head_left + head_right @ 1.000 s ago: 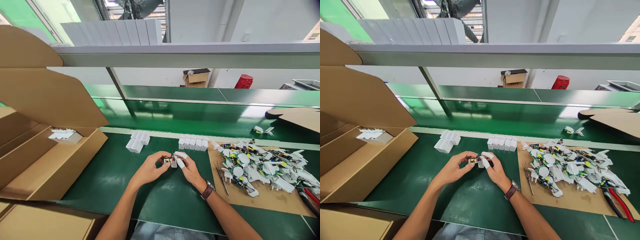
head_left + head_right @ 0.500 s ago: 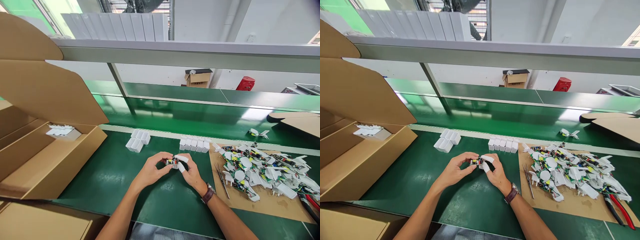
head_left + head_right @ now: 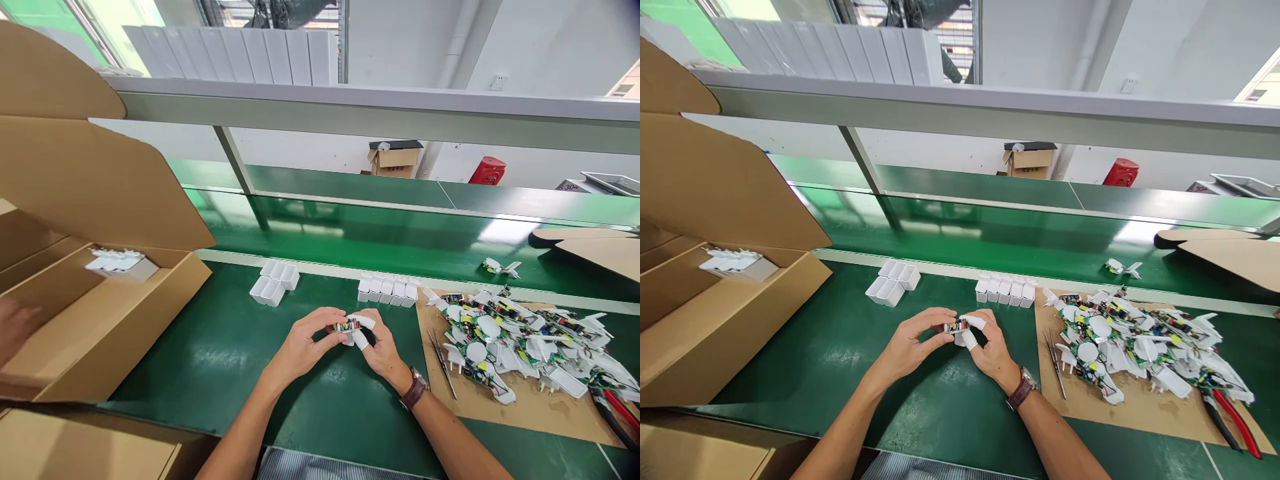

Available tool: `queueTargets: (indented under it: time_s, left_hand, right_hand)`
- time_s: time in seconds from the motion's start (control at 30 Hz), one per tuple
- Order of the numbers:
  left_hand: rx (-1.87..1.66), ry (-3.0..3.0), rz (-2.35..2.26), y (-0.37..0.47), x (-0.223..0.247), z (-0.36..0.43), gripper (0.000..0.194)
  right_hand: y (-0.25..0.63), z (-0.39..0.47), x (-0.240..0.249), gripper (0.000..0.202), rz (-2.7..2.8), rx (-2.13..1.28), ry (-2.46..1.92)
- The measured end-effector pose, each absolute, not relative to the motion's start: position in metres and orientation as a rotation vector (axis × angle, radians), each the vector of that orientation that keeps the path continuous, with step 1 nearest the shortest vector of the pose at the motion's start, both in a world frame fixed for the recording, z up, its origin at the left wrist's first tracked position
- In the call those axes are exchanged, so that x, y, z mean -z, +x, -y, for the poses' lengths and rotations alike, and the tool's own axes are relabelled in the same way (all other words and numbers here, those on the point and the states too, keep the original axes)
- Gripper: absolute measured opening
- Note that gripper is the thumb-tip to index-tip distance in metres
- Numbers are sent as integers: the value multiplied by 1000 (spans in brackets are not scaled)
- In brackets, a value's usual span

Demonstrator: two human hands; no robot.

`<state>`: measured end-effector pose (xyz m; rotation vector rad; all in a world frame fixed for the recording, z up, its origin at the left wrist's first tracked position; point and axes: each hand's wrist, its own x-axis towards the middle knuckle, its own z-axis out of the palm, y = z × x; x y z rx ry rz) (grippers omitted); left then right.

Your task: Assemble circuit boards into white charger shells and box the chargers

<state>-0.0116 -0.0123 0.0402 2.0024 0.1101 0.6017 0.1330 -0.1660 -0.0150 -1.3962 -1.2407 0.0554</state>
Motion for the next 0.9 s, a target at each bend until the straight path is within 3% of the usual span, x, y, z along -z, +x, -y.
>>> queueTargets:
  time_s: [0.7, 0.9]
  left_hand:
    - [-780, 2068, -23, -33, -53, 21, 22]
    - [-848, 2041, -204, -37, -52, 34, 20]
  right_hand:
    - [117, 170, -7, 39, 1324, 97, -1353]
    - [108, 184, -24, 38, 1304, 251, -1454]
